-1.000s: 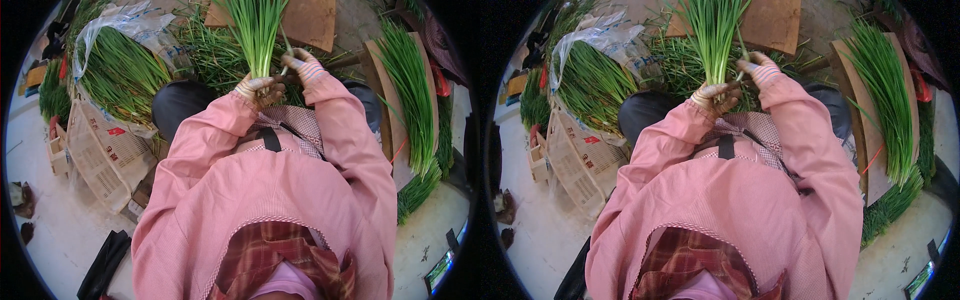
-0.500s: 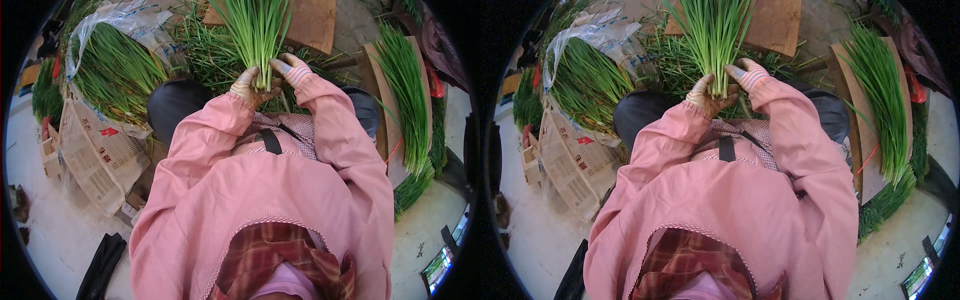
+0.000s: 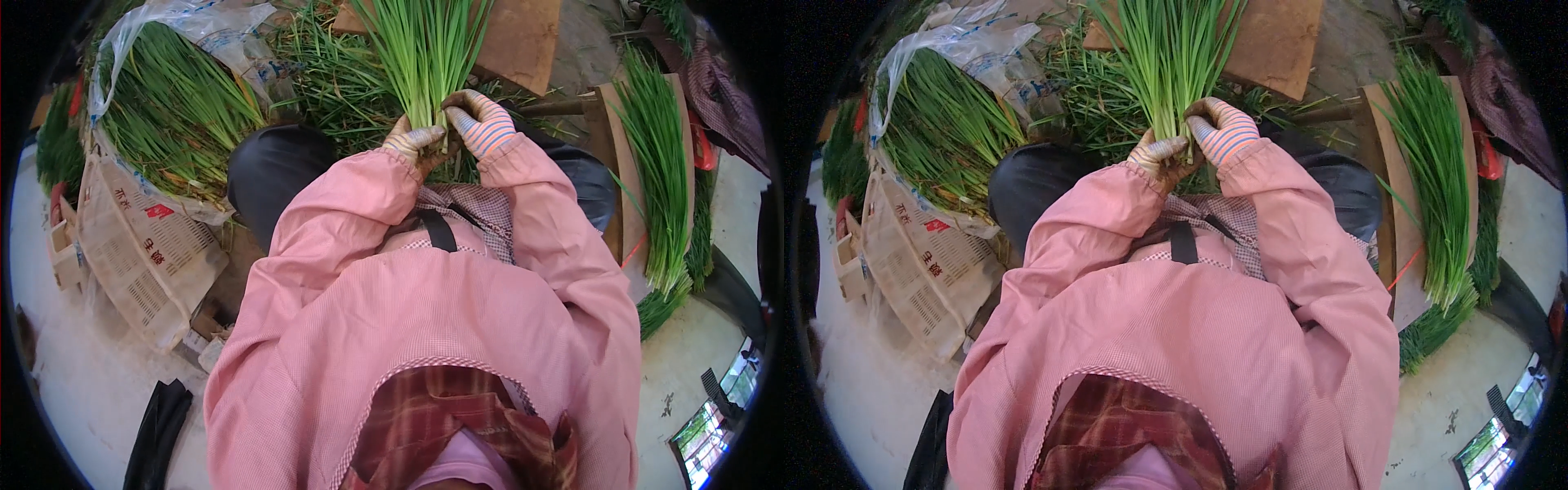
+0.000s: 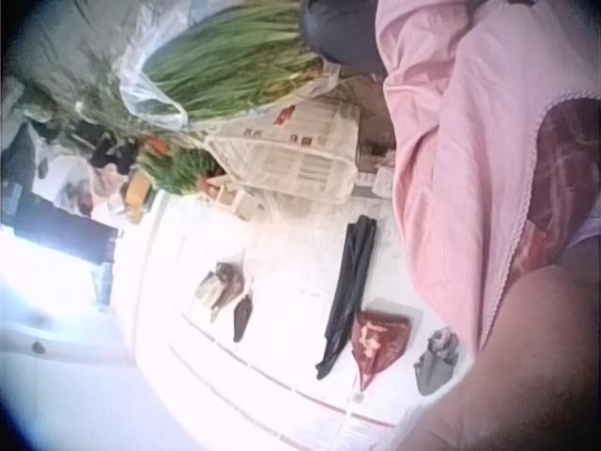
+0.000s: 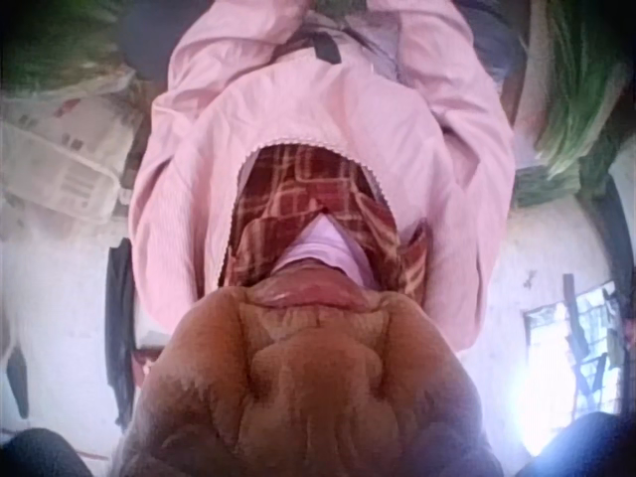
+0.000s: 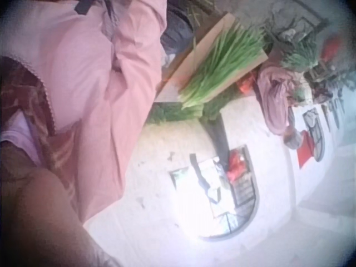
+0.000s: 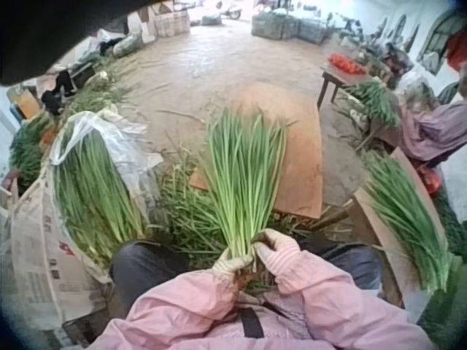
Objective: The person sorts green chive stalks into a bundle and ties them with red twine by hand.
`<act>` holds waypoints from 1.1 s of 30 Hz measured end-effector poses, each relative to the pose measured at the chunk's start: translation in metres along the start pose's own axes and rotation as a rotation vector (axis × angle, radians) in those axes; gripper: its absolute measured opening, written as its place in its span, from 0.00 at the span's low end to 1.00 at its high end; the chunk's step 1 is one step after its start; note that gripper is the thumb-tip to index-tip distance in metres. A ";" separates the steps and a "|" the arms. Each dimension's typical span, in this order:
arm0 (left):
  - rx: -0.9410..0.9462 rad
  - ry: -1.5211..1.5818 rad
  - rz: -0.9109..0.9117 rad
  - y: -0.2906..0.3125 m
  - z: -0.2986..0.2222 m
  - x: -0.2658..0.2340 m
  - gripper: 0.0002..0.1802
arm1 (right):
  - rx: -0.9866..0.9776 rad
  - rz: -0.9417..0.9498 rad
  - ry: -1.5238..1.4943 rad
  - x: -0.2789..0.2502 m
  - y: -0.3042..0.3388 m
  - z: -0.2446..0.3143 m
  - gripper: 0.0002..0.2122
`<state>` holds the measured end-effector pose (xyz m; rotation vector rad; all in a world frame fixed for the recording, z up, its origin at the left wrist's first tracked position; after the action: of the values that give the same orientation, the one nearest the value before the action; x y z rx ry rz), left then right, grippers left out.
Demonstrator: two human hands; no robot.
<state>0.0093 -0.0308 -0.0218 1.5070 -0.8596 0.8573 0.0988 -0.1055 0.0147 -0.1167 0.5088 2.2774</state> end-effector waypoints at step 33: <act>-0.130 0.101 -0.084 -0.006 0.018 -0.013 0.19 | 0.151 0.201 0.477 -0.020 -0.031 0.004 0.17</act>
<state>0.0096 -0.0473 -0.0373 1.3658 -0.7586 0.7942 0.1352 -0.0984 0.0134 -0.5634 0.9737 2.3955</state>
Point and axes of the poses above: each hand's wrist, its own y-axis away from the middle knuckle, its own x-axis out of the palm, z = x × y, the point moved 4 cm from there along -y, towards the middle knuckle, and after that the axes turned 9 degrees about y, right-handed, at the moved point
